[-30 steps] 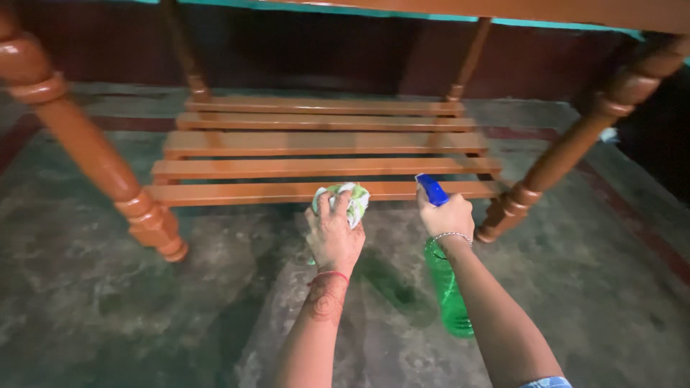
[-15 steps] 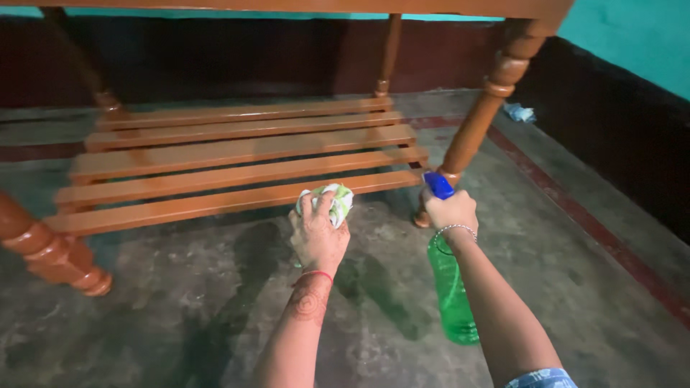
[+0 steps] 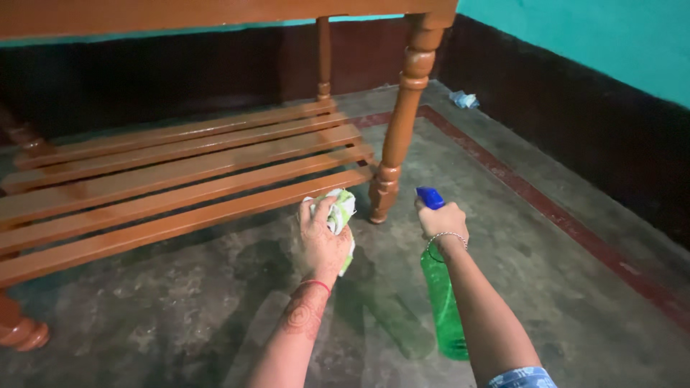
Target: The person cleans a wooden table using a spray bottle and a cloth. They spray the cleaning solution onto the table's surface and legs, then wipe the areas thoroughly with the cloth. The cleaning process covers the tabletop, the edges, the legs, and the lower shelf of the table.
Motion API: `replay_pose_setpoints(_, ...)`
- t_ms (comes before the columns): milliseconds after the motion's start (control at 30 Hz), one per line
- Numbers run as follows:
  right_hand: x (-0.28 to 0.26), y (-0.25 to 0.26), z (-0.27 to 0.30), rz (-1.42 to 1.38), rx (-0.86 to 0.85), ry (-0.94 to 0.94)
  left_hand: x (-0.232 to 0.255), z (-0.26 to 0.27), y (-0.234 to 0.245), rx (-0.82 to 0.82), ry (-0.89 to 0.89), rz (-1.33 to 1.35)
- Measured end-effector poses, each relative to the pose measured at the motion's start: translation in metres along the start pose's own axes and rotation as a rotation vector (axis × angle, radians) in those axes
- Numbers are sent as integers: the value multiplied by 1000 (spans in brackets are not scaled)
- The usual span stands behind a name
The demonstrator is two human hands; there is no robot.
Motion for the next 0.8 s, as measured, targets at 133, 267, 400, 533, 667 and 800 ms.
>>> replay_pose_setpoints(133,-7,8,0,-186,9,114,-1,-5,-12,-46,130,138)
replay_pose_setpoints(267,-22,33,10,-151,140,121,2,-9,-12,-61,286,164)
replay_pose_setpoints(400,-37,57,24,-151,287,189,13,-14,-3,-73,360,188)
replay_pose_setpoints(533,-53,71,34,-262,264,313,33,-33,13,-64,304,127)
replay_pose_setpoints(667,-77,97,34,-203,292,286,53,-53,32,-48,273,121)
replay_pose_setpoints(800,-113,116,28,-189,181,335,78,-75,49,-8,244,133)
Point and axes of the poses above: each hand's wrist, its own z-axis away from the middle knuckle, its own y-axis out of the back of the hand, x = y × z, the point moved 10 cm from there along -z, towards the middle knuckle, and after that the axes turned 7 degrees about -x, right-handed, at the moved point
